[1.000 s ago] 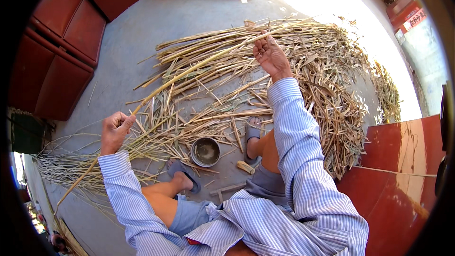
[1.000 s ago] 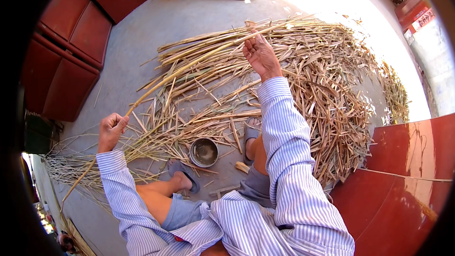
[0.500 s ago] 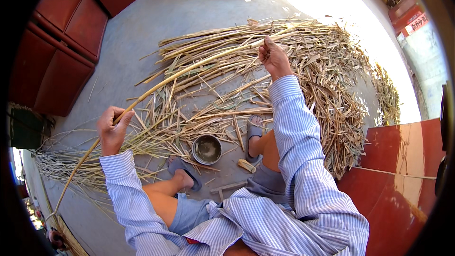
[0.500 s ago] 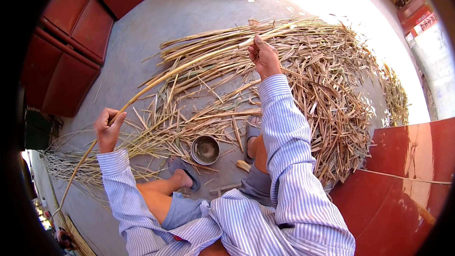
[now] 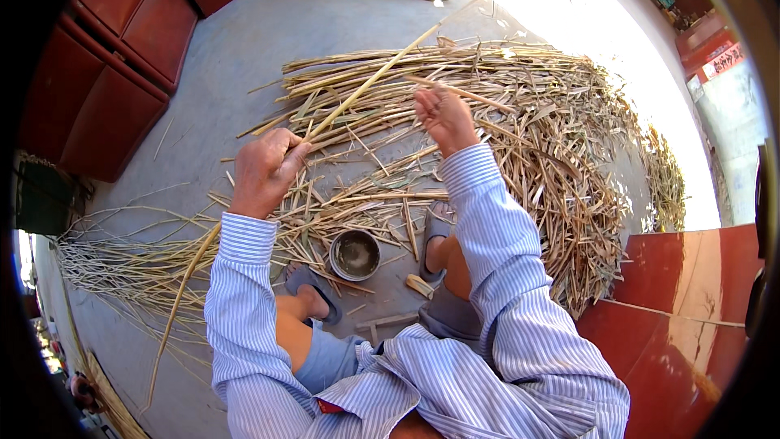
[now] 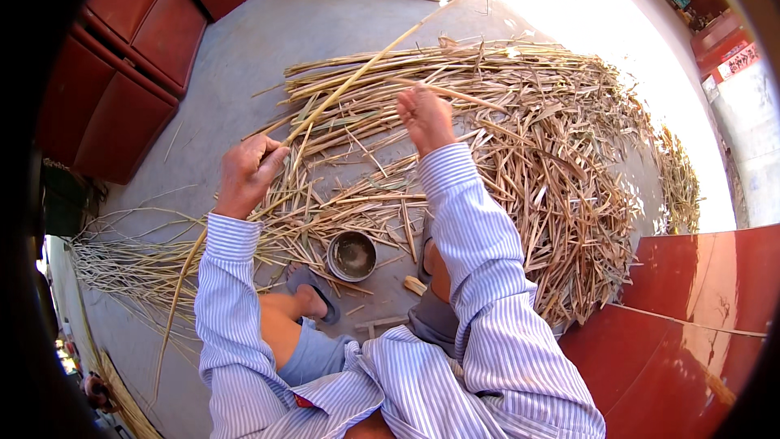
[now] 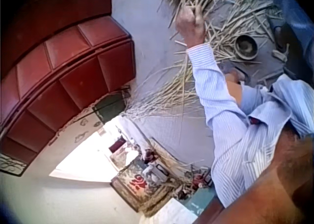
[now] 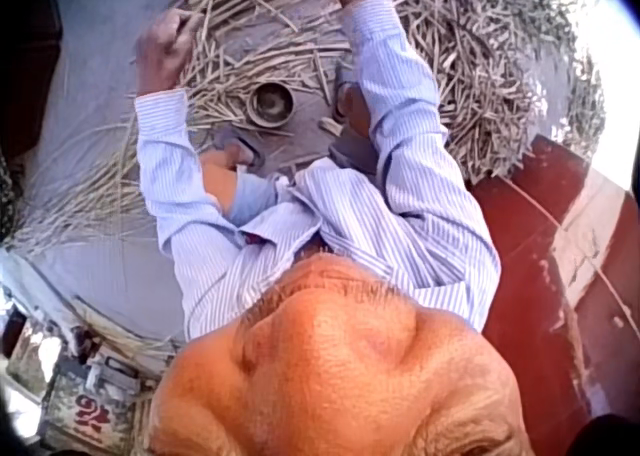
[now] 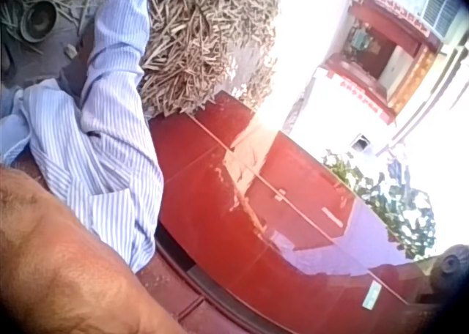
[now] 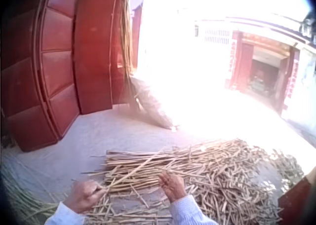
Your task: The person sits on the floor and repeatedly picks up dried plant stalks, strips off outer layers by hand, and places the processed stalks aside. The person handles the stalks one at a time, separating usable pieces from waste.
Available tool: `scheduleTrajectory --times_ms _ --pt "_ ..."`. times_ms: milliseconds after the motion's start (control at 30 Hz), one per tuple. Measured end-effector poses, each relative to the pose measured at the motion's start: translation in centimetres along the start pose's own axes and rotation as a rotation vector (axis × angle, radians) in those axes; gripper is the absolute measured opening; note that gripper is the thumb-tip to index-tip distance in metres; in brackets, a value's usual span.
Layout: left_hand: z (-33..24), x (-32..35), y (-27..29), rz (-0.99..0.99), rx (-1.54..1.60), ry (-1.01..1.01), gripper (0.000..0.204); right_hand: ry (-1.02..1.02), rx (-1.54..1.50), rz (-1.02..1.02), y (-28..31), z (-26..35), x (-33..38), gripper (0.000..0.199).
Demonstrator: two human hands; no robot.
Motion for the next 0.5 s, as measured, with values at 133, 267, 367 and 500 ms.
scheduleTrajectory --times_ms 133,267,367,500 --pt "0.2 1.6 0.6 0.048 0.024 0.023 0.016 0.095 0.051 0.178 3.2 4.1 -2.4 0.024" --pt "0.3 4.3 1.1 0.232 0.072 0.12 0.016 0.027 0.062 0.453 -0.4 3.0 -0.3 0.03" --pt "0.7 6.5 1.4 0.39 0.079 0.176 0.016 0.091 0.18 0.364 0.7 3.3 -1.8 0.019" --pt "4.9 10.6 4.2 0.496 -0.076 0.352 0.018 0.145 0.216 0.283 1.4 3.2 -3.0 0.018"
Point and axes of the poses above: each hand's wrist, its own x-axis away from the middle knuckle, its own y-axis out of the back of the hand, z = x × y, the point moved 2 cm from there along -x, towards the middle knuckle, and after that the axes turned 2 degrees about -x, right-handed, at the moved point
